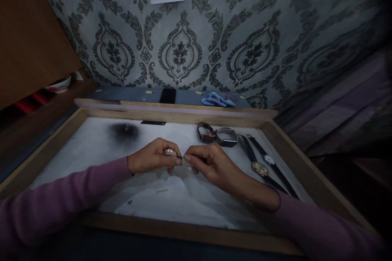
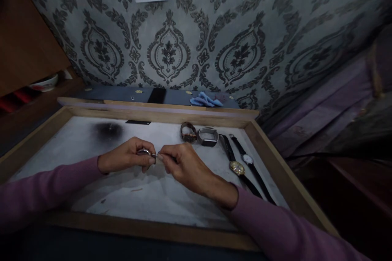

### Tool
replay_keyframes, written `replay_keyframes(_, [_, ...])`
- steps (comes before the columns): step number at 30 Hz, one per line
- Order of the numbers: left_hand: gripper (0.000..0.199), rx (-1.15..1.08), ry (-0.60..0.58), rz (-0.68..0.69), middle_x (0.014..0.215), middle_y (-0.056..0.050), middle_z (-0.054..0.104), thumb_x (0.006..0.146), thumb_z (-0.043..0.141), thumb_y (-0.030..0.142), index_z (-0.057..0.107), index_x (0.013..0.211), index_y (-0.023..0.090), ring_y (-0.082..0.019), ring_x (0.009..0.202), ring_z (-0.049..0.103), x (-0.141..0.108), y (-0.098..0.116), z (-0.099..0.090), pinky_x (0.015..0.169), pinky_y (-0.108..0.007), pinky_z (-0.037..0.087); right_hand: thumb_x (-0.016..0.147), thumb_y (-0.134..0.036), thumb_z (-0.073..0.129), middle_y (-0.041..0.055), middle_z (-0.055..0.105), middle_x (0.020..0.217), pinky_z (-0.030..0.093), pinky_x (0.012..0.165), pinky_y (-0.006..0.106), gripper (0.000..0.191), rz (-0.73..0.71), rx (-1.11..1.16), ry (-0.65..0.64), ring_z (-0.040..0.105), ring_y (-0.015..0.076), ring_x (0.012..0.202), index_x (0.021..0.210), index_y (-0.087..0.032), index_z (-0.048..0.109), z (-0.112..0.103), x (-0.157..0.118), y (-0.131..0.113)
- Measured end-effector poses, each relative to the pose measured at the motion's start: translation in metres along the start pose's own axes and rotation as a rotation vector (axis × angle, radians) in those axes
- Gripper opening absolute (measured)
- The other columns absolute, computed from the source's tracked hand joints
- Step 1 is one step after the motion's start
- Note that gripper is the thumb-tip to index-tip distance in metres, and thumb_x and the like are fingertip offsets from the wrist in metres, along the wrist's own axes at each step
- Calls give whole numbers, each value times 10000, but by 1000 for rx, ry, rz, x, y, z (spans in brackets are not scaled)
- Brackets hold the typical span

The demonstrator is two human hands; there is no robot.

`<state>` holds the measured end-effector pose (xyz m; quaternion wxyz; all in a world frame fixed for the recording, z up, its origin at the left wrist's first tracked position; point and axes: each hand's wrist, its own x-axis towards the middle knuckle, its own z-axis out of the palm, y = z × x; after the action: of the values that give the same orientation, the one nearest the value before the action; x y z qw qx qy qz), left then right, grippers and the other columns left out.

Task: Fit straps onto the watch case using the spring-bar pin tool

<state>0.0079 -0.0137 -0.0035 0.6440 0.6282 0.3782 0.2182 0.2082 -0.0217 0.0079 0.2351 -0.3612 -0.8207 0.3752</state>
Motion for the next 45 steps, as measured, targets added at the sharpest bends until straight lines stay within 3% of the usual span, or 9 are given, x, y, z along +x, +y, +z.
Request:
replay_keyframes(9, [220, -12, -7, 7, 525, 29, 571, 728, 666, 340, 584, 709, 137, -81, 496, 453, 0, -1, 1, 513, -205, 302, 879, -187, 457, -41, 442, 480, 259, 443, 184, 306, -21, -24, 6, 350, 62, 438, 592, -137, 554, 0, 1, 1])
replay_keyframes(17, [202, -3, -19, 3, 525, 30, 568, 738, 657, 317, 579, 693, 135, -77, 493, 447, 0, 0, -1, 512, -200, 302, 889, -174, 452, -10, 562, 526, 270, 436, 181, 265, -28, -15, 10, 392, 62, 427, 686, -122, 614, 3, 0, 4])
replay_keyframes(31, [198, 46, -36, 15, 520, 32, 556, 747, 628, 303, 554, 663, 140, -72, 490, 436, 2, -1, -2, 503, -198, 299, 903, -208, 429, 12, 599, 545, 329, 478, 189, 285, -25, -49, 23, 482, 83, 458, 703, -125, 614, 7, 0, 8])
replay_keyframes(45, [185, 73, -76, -8, 519, 44, 547, 762, 641, 301, 578, 705, 137, -66, 483, 433, 3, -1, -3, 501, -190, 306, 811, -73, 420, -58, 334, 493, 181, 470, 218, 221, -230, -388, 6, 294, 56, 414, 613, -165, 456, 2, -4, 13])
